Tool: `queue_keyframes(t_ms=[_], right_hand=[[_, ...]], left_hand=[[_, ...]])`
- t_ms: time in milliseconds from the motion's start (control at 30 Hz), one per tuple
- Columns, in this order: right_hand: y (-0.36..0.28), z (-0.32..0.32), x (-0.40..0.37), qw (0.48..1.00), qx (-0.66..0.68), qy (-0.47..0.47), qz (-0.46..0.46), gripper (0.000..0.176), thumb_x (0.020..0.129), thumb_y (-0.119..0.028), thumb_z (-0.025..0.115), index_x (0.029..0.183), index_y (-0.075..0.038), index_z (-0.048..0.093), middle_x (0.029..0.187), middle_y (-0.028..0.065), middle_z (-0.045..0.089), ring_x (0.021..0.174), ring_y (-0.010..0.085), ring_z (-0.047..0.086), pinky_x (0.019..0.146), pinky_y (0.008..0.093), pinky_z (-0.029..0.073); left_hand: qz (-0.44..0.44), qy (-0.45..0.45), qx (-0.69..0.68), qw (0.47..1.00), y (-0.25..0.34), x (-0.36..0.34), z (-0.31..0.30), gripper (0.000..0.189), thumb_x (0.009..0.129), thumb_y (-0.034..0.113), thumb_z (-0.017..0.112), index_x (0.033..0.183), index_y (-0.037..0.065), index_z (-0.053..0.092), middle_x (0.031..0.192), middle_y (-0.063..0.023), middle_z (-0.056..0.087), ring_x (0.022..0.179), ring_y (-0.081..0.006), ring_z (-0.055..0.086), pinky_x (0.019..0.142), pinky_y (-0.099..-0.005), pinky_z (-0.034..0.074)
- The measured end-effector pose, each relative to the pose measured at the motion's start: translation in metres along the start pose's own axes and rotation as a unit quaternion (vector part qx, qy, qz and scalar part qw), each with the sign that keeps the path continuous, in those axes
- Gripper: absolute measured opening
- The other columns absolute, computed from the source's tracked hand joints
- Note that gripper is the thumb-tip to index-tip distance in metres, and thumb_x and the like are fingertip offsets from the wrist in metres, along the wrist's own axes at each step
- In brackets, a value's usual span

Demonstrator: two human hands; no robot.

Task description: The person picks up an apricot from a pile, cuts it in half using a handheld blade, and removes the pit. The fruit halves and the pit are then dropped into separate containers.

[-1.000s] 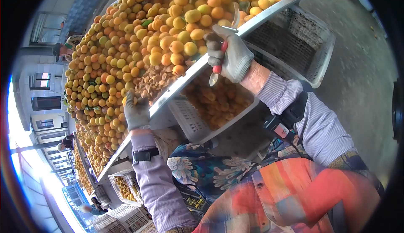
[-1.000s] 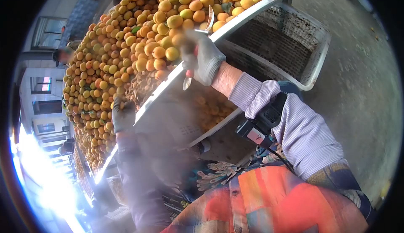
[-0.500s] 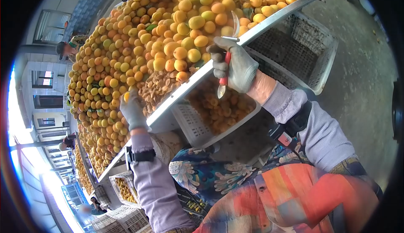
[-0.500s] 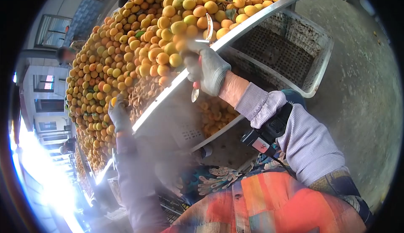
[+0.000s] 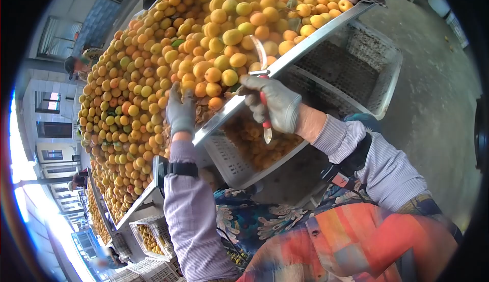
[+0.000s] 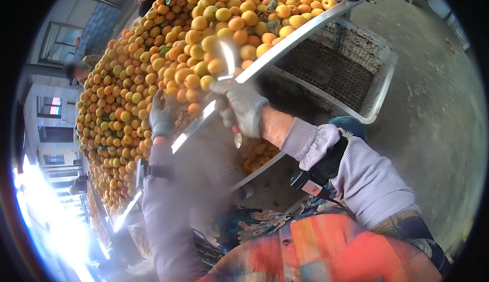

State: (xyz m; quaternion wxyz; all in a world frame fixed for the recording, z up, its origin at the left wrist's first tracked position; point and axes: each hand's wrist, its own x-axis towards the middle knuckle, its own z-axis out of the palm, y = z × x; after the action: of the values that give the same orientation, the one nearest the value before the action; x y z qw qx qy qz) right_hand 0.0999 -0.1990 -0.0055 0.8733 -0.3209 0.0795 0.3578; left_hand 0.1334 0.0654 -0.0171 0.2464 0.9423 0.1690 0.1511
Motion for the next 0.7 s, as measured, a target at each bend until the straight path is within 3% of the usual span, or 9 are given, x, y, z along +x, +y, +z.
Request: queue_keyframes(t_ms=[100, 133, 300, 367, 433, 500, 567, 600, 700], right_hand=[[-0.001, -0.002, -0.003, 0.999, -0.046, 0.002, -0.005, 0.023, 0.094, -0.032, 0.058, 0.090, -0.009, 0.056, 0.069, -0.0034, 0.054, 0.045, 0.0023, 0.044, 0.040, 0.0182, 0.036], [-0.002, -0.002, -0.005, 0.999, -0.045, 0.005, -0.004, 0.023, 0.094, -0.032, 0.058, 0.090, -0.009, 0.056, 0.069, -0.0034, 0.054, 0.045, 0.0023, 0.044, 0.040, 0.0182, 0.036], [0.000, 0.000, -0.003, 0.995, -0.094, 0.030, 0.006, 0.022, 0.093, -0.031, 0.059, 0.092, -0.009, 0.057, 0.068, -0.0027, 0.053, 0.044, 0.0019, 0.043, 0.038, 0.0178, 0.036], [0.003, 0.001, -0.003, 0.991, -0.129, 0.037, 0.004, 0.023, 0.092, -0.031, 0.060, 0.093, -0.008, 0.058, 0.068, -0.0023, 0.053, 0.044, 0.0022, 0.043, 0.037, 0.0183, 0.035], [0.006, 0.007, -0.005, 0.986, -0.161, 0.040, 0.002, 0.023, 0.092, -0.030, 0.060, 0.094, -0.007, 0.059, 0.068, -0.0018, 0.053, 0.044, 0.0025, 0.042, 0.037, 0.0187, 0.034], [0.005, 0.016, -0.012, 0.962, -0.273, 0.028, -0.004, 0.026, 0.090, -0.030, 0.062, 0.098, -0.006, 0.060, 0.069, -0.0012, 0.054, 0.044, 0.0036, 0.043, 0.037, 0.0196, 0.034], [0.015, 0.014, -0.011, 0.952, -0.304, 0.001, -0.021, 0.026, 0.088, -0.029, 0.062, 0.100, -0.006, 0.063, 0.071, -0.0003, 0.056, 0.047, 0.0039, 0.045, 0.038, 0.0202, 0.035], [0.018, 0.018, -0.014, 0.949, -0.315, -0.020, -0.016, 0.025, 0.089, -0.029, 0.062, 0.100, -0.007, 0.064, 0.072, 0.0000, 0.057, 0.051, 0.0033, 0.047, 0.040, 0.0195, 0.037], [0.039, 0.006, -0.006, 0.942, -0.327, -0.074, -0.022, 0.026, 0.089, -0.026, 0.062, 0.106, -0.006, 0.065, 0.078, 0.0010, 0.061, 0.067, 0.0042, 0.053, 0.056, 0.0210, 0.045]], left_hand=[[-0.054, -0.040, 0.087, 0.994, 0.019, 0.009, 0.004, 0.048, 0.088, 0.031, 0.062, 0.131, 0.012, 0.053, 0.115, -0.0171, 0.065, 0.106, -0.0320, 0.063, 0.091, -0.0367, 0.048], [-0.052, -0.045, -0.031, 0.997, -0.001, 0.021, 0.015, 0.047, 0.088, 0.026, 0.065, 0.131, 0.013, 0.053, 0.114, -0.0172, 0.066, 0.105, -0.0276, 0.064, 0.089, -0.0343, 0.048], [-0.025, 0.018, -0.096, 0.995, 0.016, 0.005, 0.001, 0.047, 0.086, 0.011, 0.067, 0.131, 0.005, 0.051, 0.114, -0.0152, 0.065, 0.102, -0.0201, 0.062, 0.089, -0.0301, 0.048], [-0.018, 0.032, -0.368, 0.929, 0.021, -0.009, -0.009, 0.046, 0.090, 0.009, 0.063, 0.131, 0.000, 0.046, 0.117, -0.0139, 0.061, 0.103, -0.0204, 0.061, 0.090, -0.0294, 0.048], [-0.007, 0.012, -0.369, 0.930, 0.034, -0.034, -0.030, 0.043, 0.093, 0.008, 0.058, 0.132, 0.001, 0.043, 0.118, -0.0126, 0.056, 0.104, -0.0214, 0.059, 0.092, -0.0295, 0.049], [-0.047, -0.066, -0.517, 0.852, 0.046, -0.065, -0.040, 0.041, 0.094, 0.007, 0.054, 0.134, 0.002, 0.043, 0.118, -0.0125, 0.055, 0.103, -0.0216, 0.059, 0.094, -0.0311, 0.049], [-0.047, -0.094, -0.516, 0.850, 0.050, -0.089, -0.039, 0.043, 0.094, 0.006, 0.051, 0.136, 0.003, 0.041, 0.118, -0.0122, 0.053, 0.105, -0.0213, 0.058, 0.097, -0.0339, 0.049], [-0.003, -0.135, -0.596, 0.791, 0.043, -0.100, -0.035, 0.049, 0.093, 0.004, 0.050, 0.140, 0.003, 0.038, 0.121, -0.0138, 0.052, 0.107, -0.0209, 0.057, 0.098, -0.0336, 0.048], [-0.027, -0.148, -0.621, 0.769, 0.053, -0.132, -0.026, 0.059, 0.089, 0.000, 0.047, 0.145, 0.003, 0.028, 0.127, -0.0145, 0.050, 0.109, -0.0222, 0.056, 0.098, -0.0346, 0.046]])
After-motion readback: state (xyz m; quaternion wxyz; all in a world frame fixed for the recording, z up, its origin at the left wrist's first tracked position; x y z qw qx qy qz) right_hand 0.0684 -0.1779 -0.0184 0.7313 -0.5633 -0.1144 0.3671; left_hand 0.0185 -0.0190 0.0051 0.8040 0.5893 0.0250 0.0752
